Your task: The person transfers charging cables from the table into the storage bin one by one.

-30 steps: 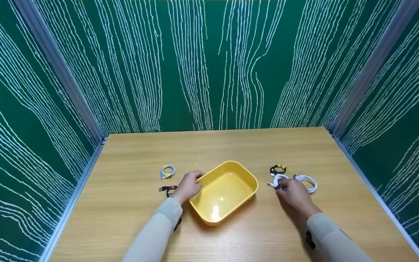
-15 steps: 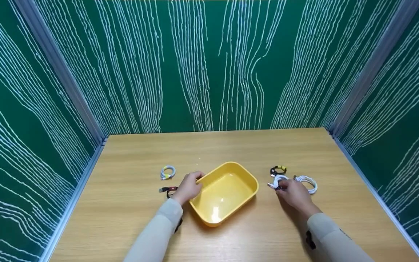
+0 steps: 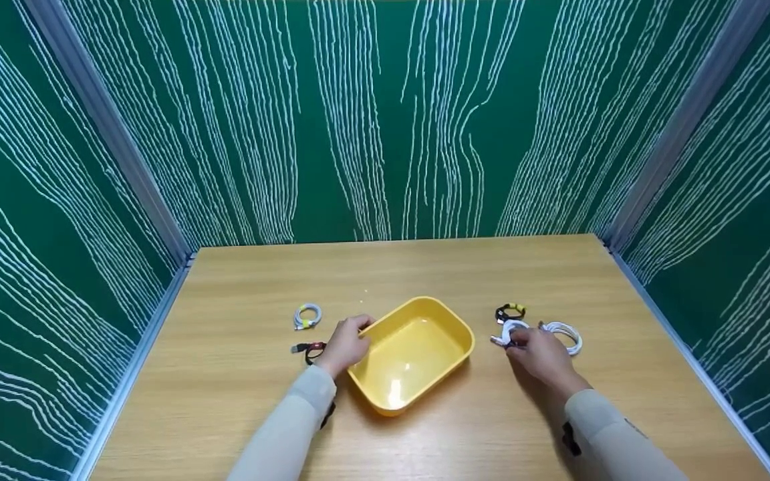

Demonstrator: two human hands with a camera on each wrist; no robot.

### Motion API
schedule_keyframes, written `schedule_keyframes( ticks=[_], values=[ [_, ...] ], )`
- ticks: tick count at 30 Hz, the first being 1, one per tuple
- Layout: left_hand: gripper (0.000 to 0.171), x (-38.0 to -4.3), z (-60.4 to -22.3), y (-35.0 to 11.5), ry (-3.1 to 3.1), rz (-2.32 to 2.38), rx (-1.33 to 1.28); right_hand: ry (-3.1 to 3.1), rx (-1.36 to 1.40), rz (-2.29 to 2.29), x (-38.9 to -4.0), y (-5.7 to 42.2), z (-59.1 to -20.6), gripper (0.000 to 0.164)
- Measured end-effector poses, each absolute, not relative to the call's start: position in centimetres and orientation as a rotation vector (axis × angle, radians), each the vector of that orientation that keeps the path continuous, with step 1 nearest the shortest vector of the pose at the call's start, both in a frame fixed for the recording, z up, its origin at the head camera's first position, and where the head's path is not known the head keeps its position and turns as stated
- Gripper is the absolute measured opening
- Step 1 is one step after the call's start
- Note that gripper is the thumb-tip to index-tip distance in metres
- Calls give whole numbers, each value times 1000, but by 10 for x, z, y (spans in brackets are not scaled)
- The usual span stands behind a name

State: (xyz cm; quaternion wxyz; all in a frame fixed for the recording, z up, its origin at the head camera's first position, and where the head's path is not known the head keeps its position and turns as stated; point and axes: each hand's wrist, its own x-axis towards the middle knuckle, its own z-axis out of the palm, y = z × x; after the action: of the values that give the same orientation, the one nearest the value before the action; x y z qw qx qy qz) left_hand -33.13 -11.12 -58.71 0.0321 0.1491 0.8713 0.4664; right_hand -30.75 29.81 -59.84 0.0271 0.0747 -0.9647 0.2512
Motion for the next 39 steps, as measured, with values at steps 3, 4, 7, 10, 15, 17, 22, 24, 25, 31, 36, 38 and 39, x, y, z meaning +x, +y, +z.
schedule_keyframes(
  ticks=[3,4,7,10,15,17,22,24,25,31,36,38,39],
  values=[
    [29,-332,-589,-111,2696,1449,454,-2975,235,768,-309,297,-596,7],
    [29,-333,-589,-111,2704,1452,459,-2974,238,763,-309,297,-596,4],
    [30,-334,-590,-111,2717,1453,463,-2976,233,750,-310,295,-594,8],
    [30,-334,-591,-111,2719,1450,461,-2988,228,754,-310,293,-591,6],
    [32,-334,-592,-110,2711,1444,454,-2999,225,780,-310,290,-586,4],
    [32,-333,-592,-110,2712,1442,451,-2998,231,793,-310,289,-584,5],
    [31,-332,-591,-110,2718,1448,439,-3001,228,824,-311,287,-577,12],
    [31,-332,-591,-110,2720,1456,439,-3009,218,823,-311,286,-575,16],
    [31,-332,-591,-110,2720,1458,439,-3016,208,823,-312,286,-574,18],
    [33,-332,-591,-110,2708,1471,441,-3036,161,837,-313,284,-569,25],
    [31,-331,-591,-110,2727,1454,466,-2970,252,752,-313,283,-567,11],
    [31,-331,-591,-110,2739,1445,473,-2944,281,718,-313,283,-566,8],
    [31,-332,-591,-110,2741,1446,476,-2938,282,719,-313,282,-566,8]
  ],
)
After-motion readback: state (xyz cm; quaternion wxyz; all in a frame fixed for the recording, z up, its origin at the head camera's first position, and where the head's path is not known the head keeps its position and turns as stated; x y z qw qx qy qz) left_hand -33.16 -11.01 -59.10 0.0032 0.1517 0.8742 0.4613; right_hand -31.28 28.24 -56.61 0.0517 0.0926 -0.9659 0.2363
